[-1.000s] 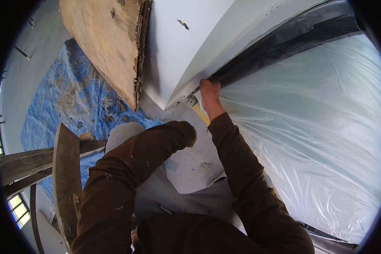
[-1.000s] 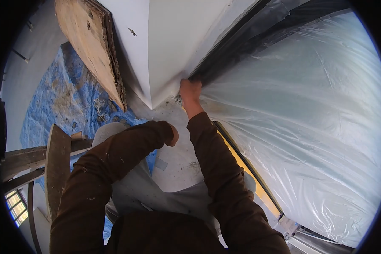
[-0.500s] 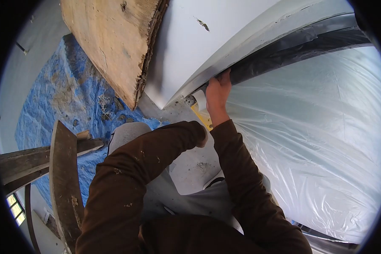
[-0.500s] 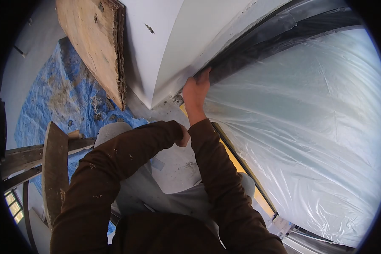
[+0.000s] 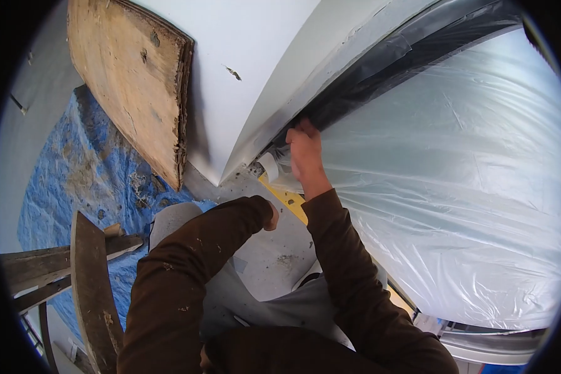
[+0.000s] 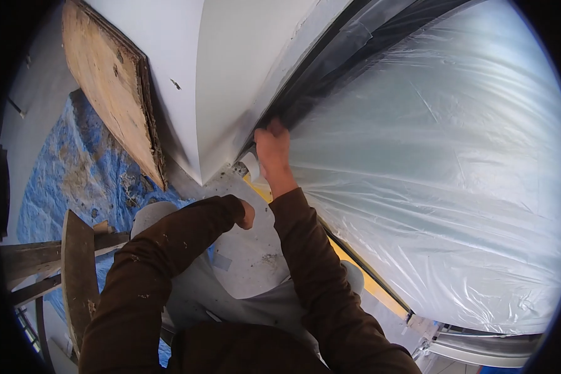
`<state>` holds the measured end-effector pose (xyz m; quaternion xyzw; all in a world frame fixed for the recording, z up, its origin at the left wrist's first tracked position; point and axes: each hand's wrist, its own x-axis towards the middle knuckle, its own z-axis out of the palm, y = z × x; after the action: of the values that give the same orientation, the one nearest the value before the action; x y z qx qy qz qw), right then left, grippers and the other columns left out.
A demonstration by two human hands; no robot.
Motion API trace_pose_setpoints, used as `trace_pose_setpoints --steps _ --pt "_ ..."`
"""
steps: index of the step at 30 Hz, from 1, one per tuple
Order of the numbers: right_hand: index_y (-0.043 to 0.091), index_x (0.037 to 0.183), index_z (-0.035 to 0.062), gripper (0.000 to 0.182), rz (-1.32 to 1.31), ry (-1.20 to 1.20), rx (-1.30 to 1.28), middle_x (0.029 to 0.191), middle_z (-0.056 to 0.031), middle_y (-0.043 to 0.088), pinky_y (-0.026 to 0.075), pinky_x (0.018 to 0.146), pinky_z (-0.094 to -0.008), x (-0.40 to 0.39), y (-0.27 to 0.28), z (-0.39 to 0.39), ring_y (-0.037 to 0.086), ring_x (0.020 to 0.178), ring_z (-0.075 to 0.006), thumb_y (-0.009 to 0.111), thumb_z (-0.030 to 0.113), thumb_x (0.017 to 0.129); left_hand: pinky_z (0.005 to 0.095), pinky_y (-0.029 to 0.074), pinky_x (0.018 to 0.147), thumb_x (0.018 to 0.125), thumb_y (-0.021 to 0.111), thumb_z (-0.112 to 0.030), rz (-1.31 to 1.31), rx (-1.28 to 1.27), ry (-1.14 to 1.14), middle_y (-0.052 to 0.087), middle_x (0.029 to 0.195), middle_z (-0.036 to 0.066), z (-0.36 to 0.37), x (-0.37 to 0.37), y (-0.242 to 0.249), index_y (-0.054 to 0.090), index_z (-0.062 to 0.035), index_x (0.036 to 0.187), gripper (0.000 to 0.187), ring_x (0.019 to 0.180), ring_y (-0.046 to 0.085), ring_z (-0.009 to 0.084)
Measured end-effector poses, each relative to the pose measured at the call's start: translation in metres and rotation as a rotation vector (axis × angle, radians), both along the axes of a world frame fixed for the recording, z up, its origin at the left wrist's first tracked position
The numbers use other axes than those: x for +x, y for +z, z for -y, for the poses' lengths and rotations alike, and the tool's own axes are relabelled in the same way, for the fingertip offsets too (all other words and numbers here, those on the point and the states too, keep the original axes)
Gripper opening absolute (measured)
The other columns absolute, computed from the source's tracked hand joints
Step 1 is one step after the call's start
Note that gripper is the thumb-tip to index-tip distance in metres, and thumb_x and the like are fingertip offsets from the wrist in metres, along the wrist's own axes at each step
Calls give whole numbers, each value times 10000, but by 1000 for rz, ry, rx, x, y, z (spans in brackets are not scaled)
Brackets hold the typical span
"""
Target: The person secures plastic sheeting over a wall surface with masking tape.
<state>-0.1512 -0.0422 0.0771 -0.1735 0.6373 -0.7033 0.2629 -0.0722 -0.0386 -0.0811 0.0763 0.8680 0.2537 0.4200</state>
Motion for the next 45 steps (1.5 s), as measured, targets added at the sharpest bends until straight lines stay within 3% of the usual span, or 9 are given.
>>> trace_pose_setpoints --steps 8,11,16,20,23,26,31,36,45 --pt "475 1278 -85 551 -163 61 28 1054 -64 568 356 756 -212 8 45 4 454 889 -111 427 -79 729 379 493 809 692 605 -226 46 -72 65 687 983 168 9 5 -4 713 -44 954 336 930 653 263" --pt "246 1406 -143 682 -450 -62 60 1255 -220 512 392 892 -242 20 104 -1 506 1106 -201 422 -50 754 388 491 810 720 587 -236 24 -59 60 685 970 181 10 5 10 699 -8 948 342 914 650 281" --pt "-23 1451 -112 796 -1067 2 -38 1536 -299 57 160 1133 -298 -10 127 13 119 1443 -312 376 -83 764 393 488 810 727 591 -247 45 -14 48 686 972 176 9 6 9 698 -8 950 343 915 650 276" --pt "-8 1450 -116 797 -899 126 -220 1530 -303 91 114 1151 -327 -16 141 -1 139 1435 -364 388 -80 759 390 490 812 727 596 -244 65 -44 28 686 991 164 14 7 16 696 -18 968 345 930 648 277" --pt "-9 1487 -35 823 -1085 39 -66 1566 -177 127 161 1131 -293 -25 128 7 184 1433 -261 342 -137 750 391 492 817 727 597 -234 82 -26 31 684 1005 162 5 9 14 696 -18 973 342 937 649 286" --pt "12 1457 -103 806 -1110 81 -99 1527 -299 137 149 1133 -299 -34 131 1 129 1440 -343 406 -66 756 402 498 833 738 582 -205 -75 -68 114 674 1026 189 8 6 18 686 -9 992 337 967 649 314" --pt "62 1482 -55 792 -881 124 -202 1525 -275 186 198 1126 -344 -11 146 -31 184 1437 -310 381 -130 761 435 507 803 828 568 -191 -573 135 829 649 1020 195 12 -10 15 623 -16 1036 277 929 634 352" --pt "435 1356 -25 542 -905 398 242 1160 -190 634 407 1003 -356 38 100 -111 598 1126 -270 435 -97 819 484 436 869 855 515 -201 -1262 311 1696 602 1058 216 6 -53 31 561 13 1103 331 993 566 389" --pt "547 1250 -24 396 -812 537 623 1030 -192 688 489 884 -344 41 89 -135 672 992 -280 570 7 856 478 302 1019 900 520 -376 -1282 320 1994 455 1284 260 -43 -105 51 420 32 1310 587 1174 435 423"
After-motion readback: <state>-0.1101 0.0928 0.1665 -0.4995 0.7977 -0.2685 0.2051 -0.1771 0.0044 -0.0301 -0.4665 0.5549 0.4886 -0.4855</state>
